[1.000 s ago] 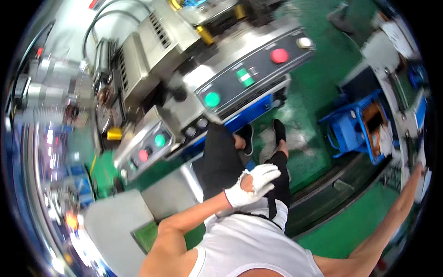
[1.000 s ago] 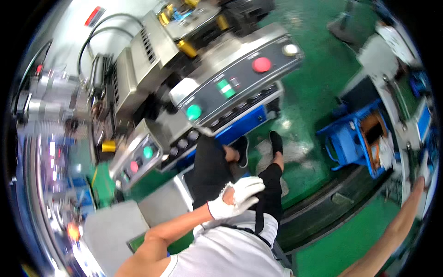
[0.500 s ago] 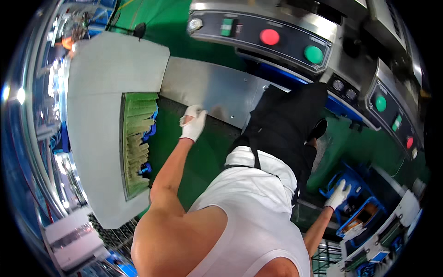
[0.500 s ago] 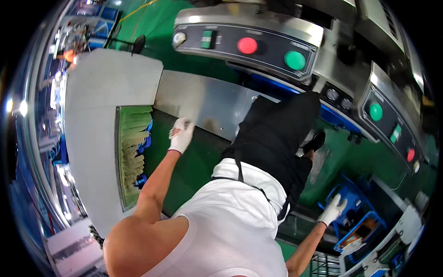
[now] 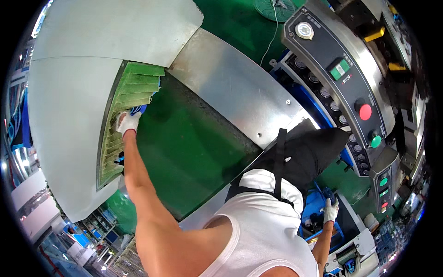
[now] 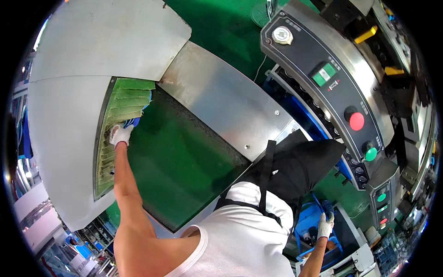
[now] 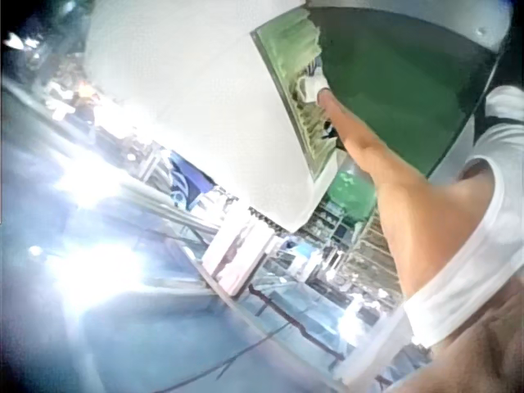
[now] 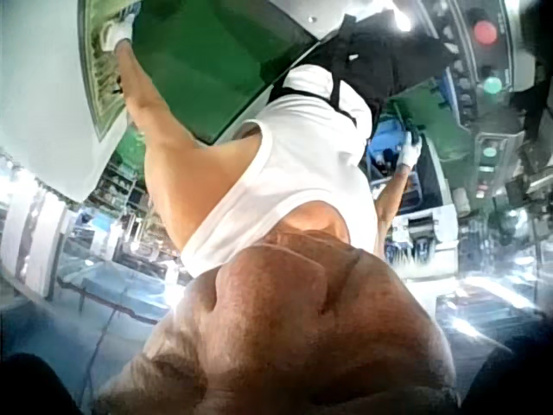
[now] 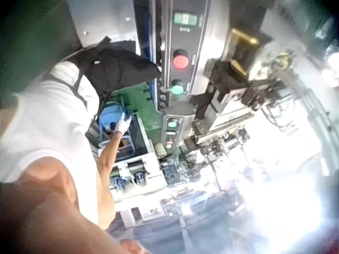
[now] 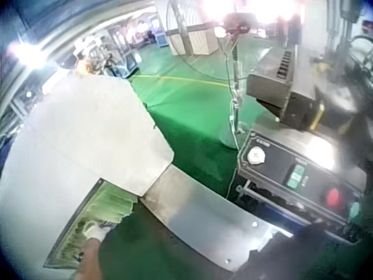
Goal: The person repeatedly places blue and black sneakers into a machine, presses a button to activate a pressing mechanism, and removes the shoes. The person handles the shoes one at a time, placing them on a metal platform and then moving them to a collection area. The process is repeated for multiple pairs of shoes.
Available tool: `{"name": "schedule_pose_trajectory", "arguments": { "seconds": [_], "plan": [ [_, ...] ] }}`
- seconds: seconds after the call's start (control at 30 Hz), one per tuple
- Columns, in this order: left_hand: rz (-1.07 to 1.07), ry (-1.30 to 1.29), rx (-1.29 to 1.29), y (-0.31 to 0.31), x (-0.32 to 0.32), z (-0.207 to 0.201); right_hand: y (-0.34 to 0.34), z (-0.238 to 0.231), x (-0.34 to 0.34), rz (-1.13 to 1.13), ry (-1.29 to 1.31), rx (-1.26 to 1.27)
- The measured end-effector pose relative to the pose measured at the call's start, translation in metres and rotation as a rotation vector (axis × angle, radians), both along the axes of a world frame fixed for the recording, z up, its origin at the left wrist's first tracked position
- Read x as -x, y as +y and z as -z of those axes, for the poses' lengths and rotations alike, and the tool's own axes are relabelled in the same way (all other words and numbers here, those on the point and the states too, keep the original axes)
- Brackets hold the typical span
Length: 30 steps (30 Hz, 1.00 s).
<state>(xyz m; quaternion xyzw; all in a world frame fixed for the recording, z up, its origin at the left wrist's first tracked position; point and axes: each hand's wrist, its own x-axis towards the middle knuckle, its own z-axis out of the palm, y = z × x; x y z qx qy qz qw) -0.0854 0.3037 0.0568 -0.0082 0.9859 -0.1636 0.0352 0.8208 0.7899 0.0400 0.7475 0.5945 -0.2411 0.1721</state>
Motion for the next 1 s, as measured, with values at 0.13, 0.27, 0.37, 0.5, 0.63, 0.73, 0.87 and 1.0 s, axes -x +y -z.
{"name": "schedule_pose_trajectory", "arguments": {
  "seconds": [0.13, 0.27, 0.37, 0.5, 0.63, 0.73, 0.87, 1.0],
  "plan": [
    [0.228, 0.247, -0.068, -0.008, 0.028, 0.015, 0.038, -0.02, 0.025, 0.008, 0.044, -0.081],
    [0.462, 0.401, -0.335, 0.011, 0.033, 0.034, 0.066, -0.043, 0.083, -0.037, 0.177, -0.109],
    [0.125, -0.049, -0.109, 0.003, 0.055, 0.04, 0.078, -0.033, 0.113, -0.267, 0.236, -0.101],
    [0.216, 0.023, -0.287, 0.047, 0.014, 0.01, 0.072, -0.049, 0.176, -0.373, 0.308, -0.052],
    [0.181, -0.118, -0.652, 0.089, -0.068, -0.027, 0.059, -0.057, 0.195, -0.339, 0.479, -0.066],
    [0.297, -0.112, -0.714, 0.116, -0.13, -0.034, 0.043, -0.095, 0.247, -0.379, 0.524, -0.085],
    [0.571, -0.136, -0.631, 0.142, -0.135, -0.006, 0.014, -0.141, 0.343, -0.386, 0.734, -0.049],
    [0.576, -0.153, -0.413, 0.165, -0.11, 0.023, -0.012, -0.147, 0.424, -0.667, 1.031, 0.156]
  ]
}}
